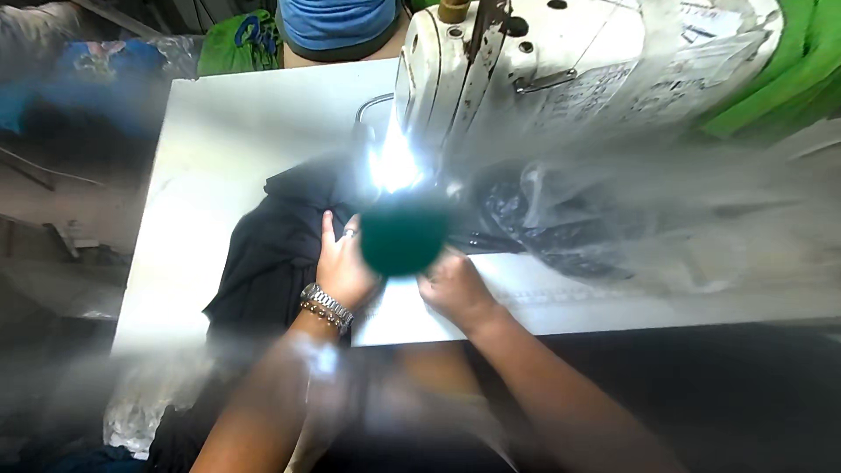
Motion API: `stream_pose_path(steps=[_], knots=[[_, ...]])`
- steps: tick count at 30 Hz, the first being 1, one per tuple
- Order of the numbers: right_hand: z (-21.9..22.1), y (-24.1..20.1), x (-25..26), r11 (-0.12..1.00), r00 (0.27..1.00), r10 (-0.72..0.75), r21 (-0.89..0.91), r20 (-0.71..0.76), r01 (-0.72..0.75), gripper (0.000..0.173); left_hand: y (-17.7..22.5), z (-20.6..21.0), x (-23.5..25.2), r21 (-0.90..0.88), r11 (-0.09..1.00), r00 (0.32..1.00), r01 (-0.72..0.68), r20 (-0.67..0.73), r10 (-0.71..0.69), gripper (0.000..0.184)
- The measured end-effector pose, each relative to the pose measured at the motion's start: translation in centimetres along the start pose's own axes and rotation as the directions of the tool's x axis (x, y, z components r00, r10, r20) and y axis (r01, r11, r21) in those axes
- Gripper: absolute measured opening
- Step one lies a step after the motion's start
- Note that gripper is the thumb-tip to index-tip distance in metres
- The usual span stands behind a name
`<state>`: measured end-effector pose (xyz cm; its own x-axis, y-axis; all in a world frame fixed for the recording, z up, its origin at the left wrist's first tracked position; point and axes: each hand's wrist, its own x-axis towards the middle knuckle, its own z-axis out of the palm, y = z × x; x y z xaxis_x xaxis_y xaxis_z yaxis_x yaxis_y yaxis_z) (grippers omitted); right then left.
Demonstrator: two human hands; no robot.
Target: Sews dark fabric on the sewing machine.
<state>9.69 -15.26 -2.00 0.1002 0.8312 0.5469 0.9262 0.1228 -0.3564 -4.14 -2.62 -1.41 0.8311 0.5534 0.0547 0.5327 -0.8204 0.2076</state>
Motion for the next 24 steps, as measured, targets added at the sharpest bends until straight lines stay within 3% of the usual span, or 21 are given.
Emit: stream_pose_path(steps=[20, 22, 24], knots=[[0.7, 0.5, 0.7, 0.999, 1.000, 0.003, -0.032, -0.005, -0.003, 0.020, 0.2, -0.2, 0.5, 0.001, 1.000, 1.000, 0.003, -0.016, -0.003, 0.049], [-0.5, 0.0, 0.7, 0.999, 0.998, 0.044, 0.000, 0.051, -0.044, 0.023, 0.1, -0.2, 0.5, 0.002, 1.000, 1.000, 0.005, -0.014, -0.005, 0.050], [-4.7, -0.6, 1.0, 0.991, 0.991, 0.113, 0.066, 0.069, -0.117, 0.028, 0.1, -0.2, 0.6, 0.004, 1.000, 1.000, 0.001, -0.011, -0.001, 0.049]])
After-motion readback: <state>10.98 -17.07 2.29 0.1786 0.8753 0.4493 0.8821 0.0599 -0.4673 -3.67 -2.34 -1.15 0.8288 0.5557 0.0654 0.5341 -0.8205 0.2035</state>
